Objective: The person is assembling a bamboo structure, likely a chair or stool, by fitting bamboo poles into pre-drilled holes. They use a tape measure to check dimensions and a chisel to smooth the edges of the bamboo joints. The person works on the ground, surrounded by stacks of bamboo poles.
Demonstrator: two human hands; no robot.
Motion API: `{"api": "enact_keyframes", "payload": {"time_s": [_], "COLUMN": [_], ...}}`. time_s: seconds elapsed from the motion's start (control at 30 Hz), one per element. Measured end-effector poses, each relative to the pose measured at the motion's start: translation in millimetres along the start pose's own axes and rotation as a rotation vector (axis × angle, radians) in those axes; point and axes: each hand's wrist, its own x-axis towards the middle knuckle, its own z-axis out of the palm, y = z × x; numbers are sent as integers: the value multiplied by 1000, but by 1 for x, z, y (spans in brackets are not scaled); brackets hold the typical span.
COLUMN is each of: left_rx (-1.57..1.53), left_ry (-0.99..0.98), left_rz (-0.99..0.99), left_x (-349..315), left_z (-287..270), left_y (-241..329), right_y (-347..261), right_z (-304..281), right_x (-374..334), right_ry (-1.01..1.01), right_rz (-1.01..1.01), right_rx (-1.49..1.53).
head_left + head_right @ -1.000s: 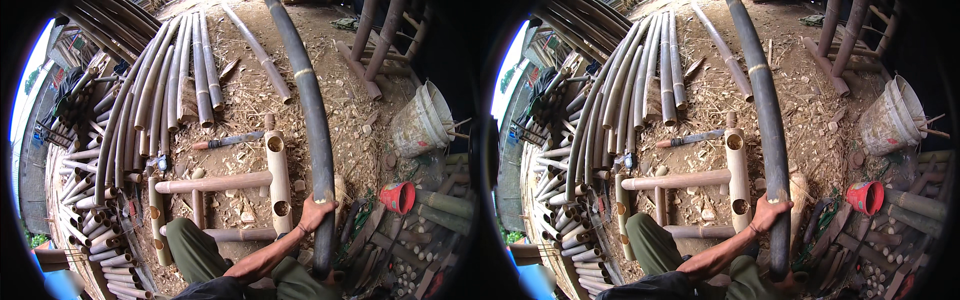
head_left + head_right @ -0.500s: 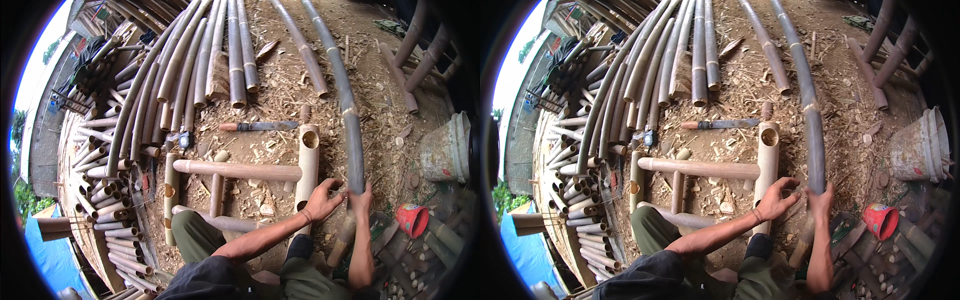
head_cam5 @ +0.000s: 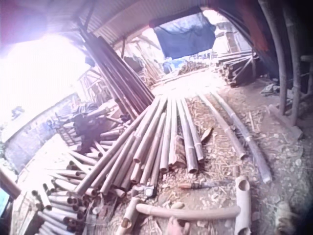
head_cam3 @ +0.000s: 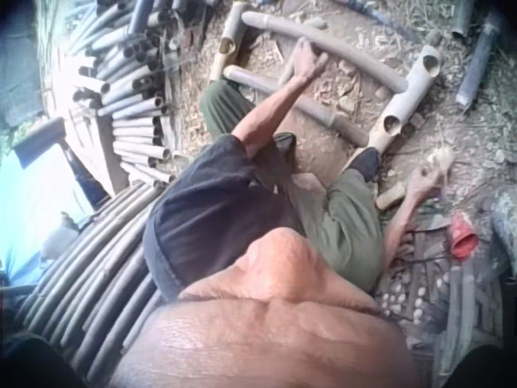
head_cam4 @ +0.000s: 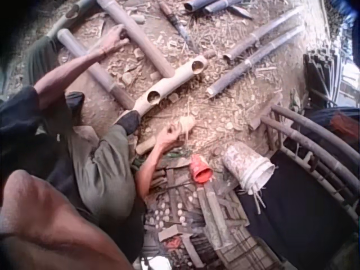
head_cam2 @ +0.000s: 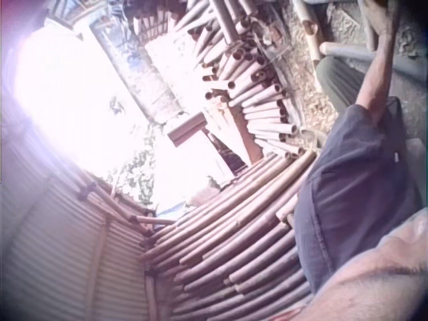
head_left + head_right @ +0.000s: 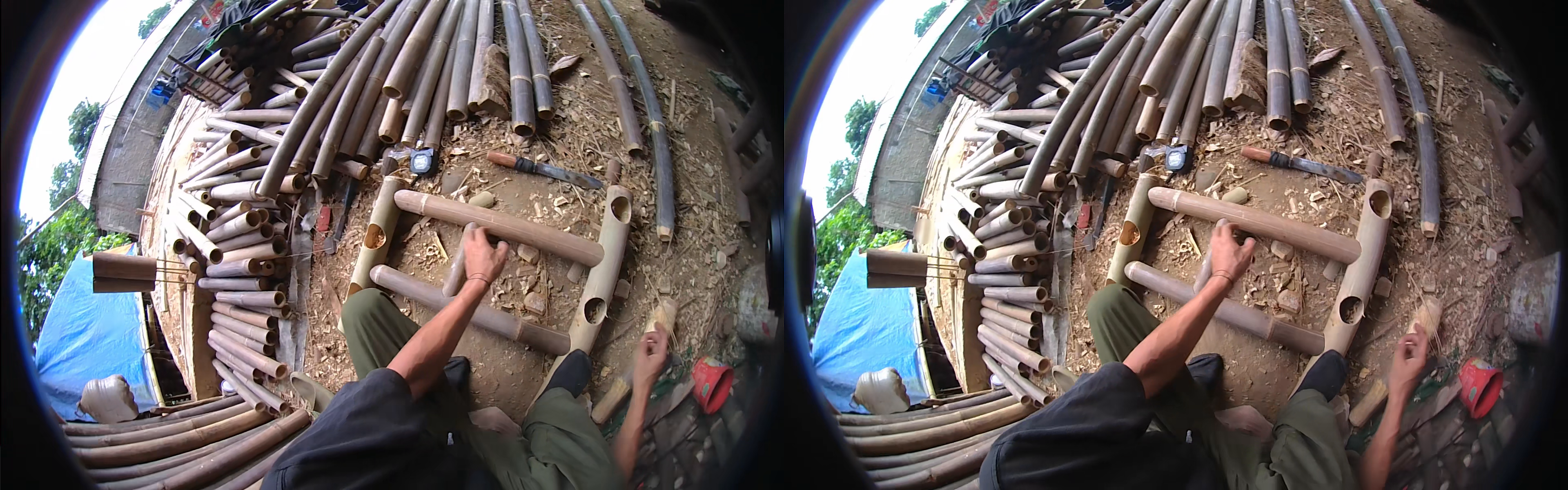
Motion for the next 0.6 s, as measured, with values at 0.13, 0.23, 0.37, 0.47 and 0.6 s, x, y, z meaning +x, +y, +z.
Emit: {"api": "enact_keyframes", "payload": {"time_s": [0.13,0.23,0.37,0.47,0.6], "left_rx": [158,129,141,53,60], "left_ry": [-396,-571,-561,-570,-580], "left_rz": [-432,-342,-378,-430,-363], "left_x": [-9,-23,-15,-11,-16], "left_z": [-27,-16,-10,-17,-22], "left_y": [-90,-90,-110,-130,-105], "right_y": [58,131,89,65,49], "right_z": [32,53,59,54,39], "right_x": [-152,-221,-221,-223,-213], "right_ry": [-201,-122,-201,-229,-226], "right_rz": [353,303,355,325,313], "right_rx": [-27,-173,-175,-206,-184]}}
